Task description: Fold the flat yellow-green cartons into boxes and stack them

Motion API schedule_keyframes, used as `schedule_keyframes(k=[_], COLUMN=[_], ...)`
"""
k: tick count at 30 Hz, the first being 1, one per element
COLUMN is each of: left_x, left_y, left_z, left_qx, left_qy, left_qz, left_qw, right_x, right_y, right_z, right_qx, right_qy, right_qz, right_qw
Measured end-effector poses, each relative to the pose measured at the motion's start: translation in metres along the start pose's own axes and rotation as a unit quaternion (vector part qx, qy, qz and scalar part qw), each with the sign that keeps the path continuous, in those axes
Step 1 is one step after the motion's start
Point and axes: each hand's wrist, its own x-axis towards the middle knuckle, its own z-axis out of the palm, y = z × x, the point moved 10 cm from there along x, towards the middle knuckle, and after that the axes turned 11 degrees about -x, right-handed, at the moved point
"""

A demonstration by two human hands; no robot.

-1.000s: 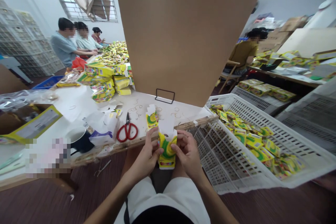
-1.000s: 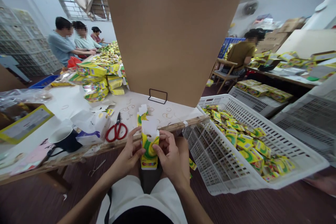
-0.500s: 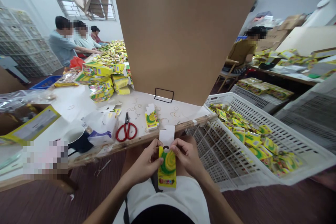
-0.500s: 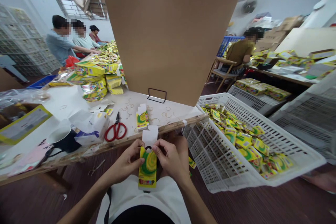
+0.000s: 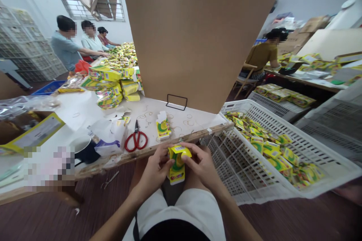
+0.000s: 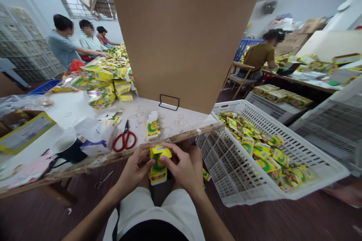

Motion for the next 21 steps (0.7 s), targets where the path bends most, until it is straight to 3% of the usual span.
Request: schedule_keyframes(k=[5,11,15,19,21], left_x=[-0.003,0.004,0.007,0.011,0.021], left_y=[-0.003,-0.003,-0.009,-0.011,-0.011], left_z=[0.014,0.007,0.011,0.022,0.018], left_qx=[-0.035,-0.106,-0.121,-0.098,-0.027], left_qy=[-0.055,-0.042,-0.046,-0.054,-0.038], left_qz=[-0.029,-0.034,-0.059,-0.047,-0.008], left_qw=[0.997,0.993,0.990,0.993,0.999], right_x=[0.001,0.001,0.000,0.000,-0.001], right_y=[0.011,0.003,0.003,0.015,0.023], right_z=[0.003,-0.001,-0.005,0.000,-0.026], right_qx=[-0.053,-0.137,-0.073,0.018,0.036], right_qy=[0.024,0.035,0.055,0.047,0.134], right_qz=[0.056,0.018,-0.019,0.019,0.044], right_qw=[0.997,0.990,0.996,0.999,0.989])
